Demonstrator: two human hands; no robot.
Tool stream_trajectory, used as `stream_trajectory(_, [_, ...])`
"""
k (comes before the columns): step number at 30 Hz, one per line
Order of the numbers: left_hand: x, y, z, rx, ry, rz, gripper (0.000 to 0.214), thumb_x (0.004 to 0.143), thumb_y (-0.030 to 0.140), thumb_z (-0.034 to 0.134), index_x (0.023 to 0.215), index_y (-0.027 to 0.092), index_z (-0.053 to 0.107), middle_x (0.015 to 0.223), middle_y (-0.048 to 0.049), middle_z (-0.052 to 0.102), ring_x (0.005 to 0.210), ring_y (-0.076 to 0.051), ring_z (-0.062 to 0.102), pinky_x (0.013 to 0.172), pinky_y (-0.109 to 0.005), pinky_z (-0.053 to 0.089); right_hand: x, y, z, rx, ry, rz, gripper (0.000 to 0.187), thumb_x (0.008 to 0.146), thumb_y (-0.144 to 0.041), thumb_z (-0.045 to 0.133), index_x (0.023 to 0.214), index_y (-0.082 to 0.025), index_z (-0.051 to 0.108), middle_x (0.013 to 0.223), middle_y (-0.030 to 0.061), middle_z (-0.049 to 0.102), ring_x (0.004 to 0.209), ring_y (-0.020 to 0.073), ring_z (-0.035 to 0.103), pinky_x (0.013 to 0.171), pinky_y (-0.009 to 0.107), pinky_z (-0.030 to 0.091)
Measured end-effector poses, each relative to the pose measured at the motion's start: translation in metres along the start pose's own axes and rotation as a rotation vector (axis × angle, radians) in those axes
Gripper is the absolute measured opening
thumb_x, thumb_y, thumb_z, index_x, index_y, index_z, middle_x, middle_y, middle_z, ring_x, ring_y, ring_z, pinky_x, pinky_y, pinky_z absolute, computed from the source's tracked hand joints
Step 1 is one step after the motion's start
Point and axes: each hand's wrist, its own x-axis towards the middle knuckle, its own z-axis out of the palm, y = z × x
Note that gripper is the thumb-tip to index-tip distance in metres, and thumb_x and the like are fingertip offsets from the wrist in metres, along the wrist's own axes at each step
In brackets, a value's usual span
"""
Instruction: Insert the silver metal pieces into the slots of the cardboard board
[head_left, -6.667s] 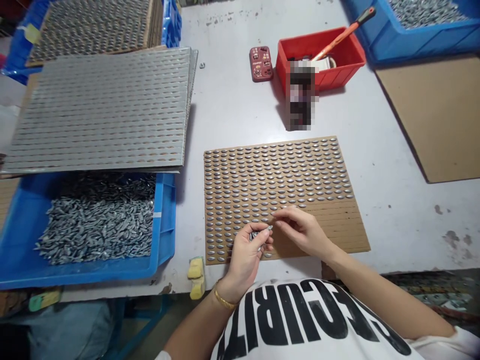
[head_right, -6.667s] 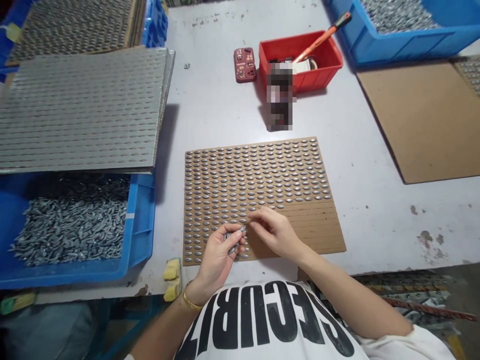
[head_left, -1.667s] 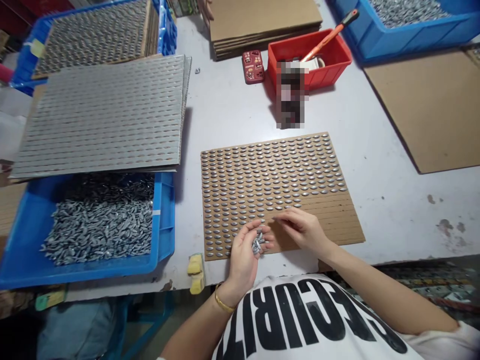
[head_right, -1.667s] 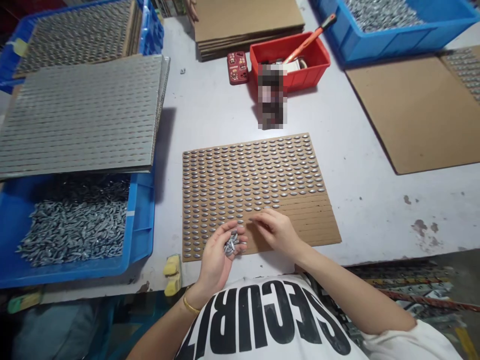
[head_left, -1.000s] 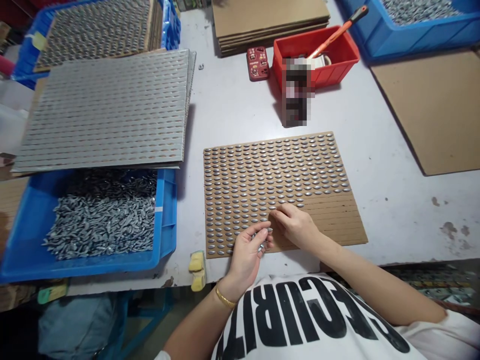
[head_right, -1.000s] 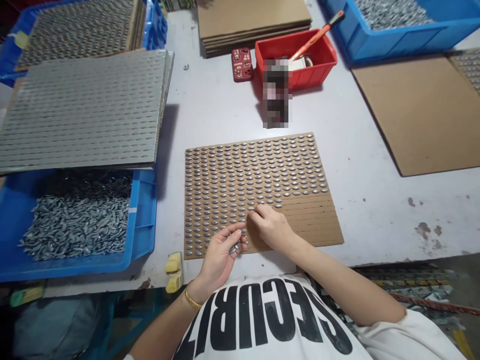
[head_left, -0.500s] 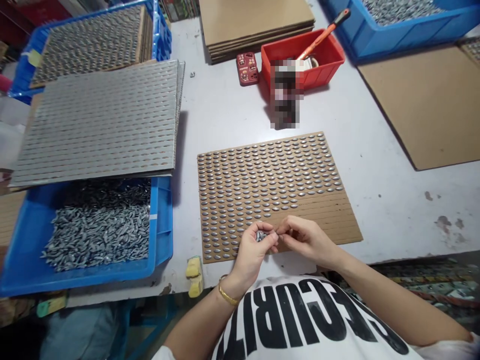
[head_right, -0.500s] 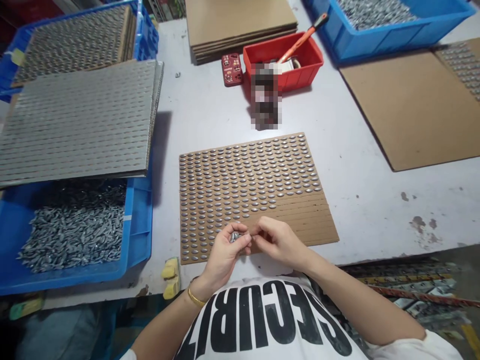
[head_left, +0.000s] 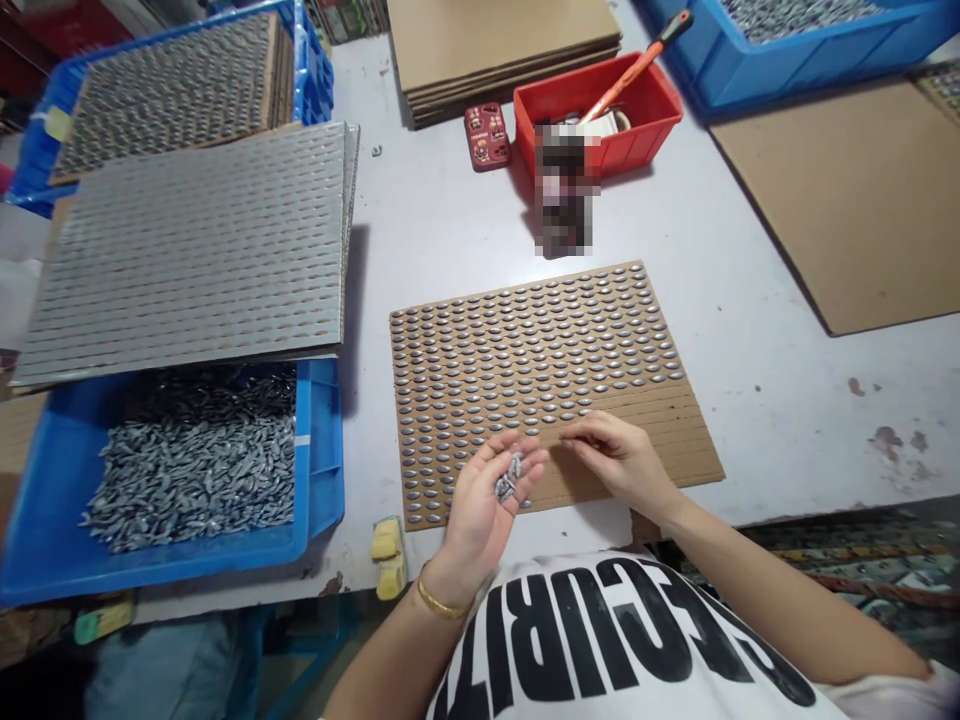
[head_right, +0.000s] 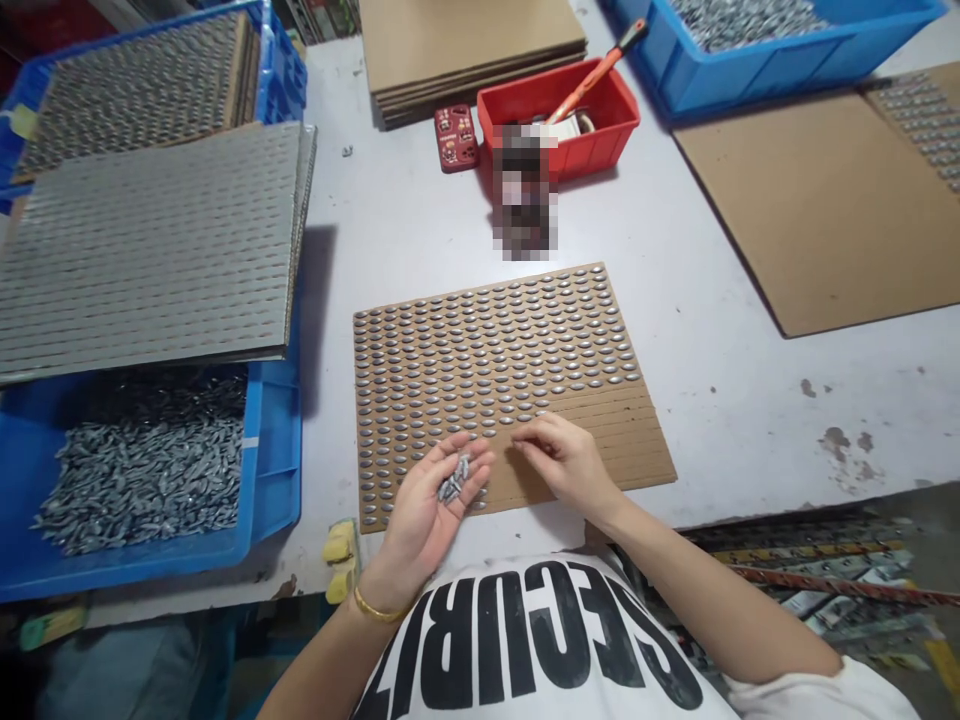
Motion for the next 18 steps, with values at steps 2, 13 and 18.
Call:
stream_trajectory(2, [-0.001, -0.002, -0.001, 0.034, -0.011, -0.050, 0.027, 0.082, 0.020, 0.063, 0.107, 0.014, 0.056, 0.107, -0.0137, 0.069, 0.094, -0.020, 0.068, 0.087, -0.030, 0.052, 0.003, 0.003, 0.008, -0.043, 0.040, -0.025, 0.012, 0.089, -0.024, 0.055, 0.094, -0.022, 0.066, 0.085, 0.0035, 0.066, 0.076, 0.0164, 0.060, 0.067, 0.028, 0.047])
stream_trajectory(13, [0.001, -0.008, -0.004, 0.041, 0.012, -0.012, 0.027, 0.087, 0.031, 0.056, 0.104, 0.011, 0.061, 0.093, -0.0124, 0.070, 0.080, -0.019, 0.069, 0.075, -0.031, 0.055, 0.009, 0.013, 0.023, -0.403, 0.043, -0.138, 0.015, 0.093, -0.023, 0.048, 0.092, -0.019, 0.063, 0.084, 0.0045, 0.061, 0.073, 0.0157, 0.059, 0.067, 0.026, 0.045])
stream_trajectory(18, [0.000, -0.012, -0.003, 0.020, 0.016, -0.004, 0.023, 0.087, 0.028, 0.055, 0.105, 0.014, 0.056, 0.096, -0.0138, 0.071, 0.084, -0.022, 0.069, 0.080, -0.036, 0.054, 0.007, 0.011, 0.028, -0.583, 0.060, -0.196, 0.018, 0.094, -0.022, 0.046, 0.091, -0.019, 0.063, 0.083, 0.0039, 0.061, 0.069, 0.0131, 0.057, 0.060, 0.022, 0.040])
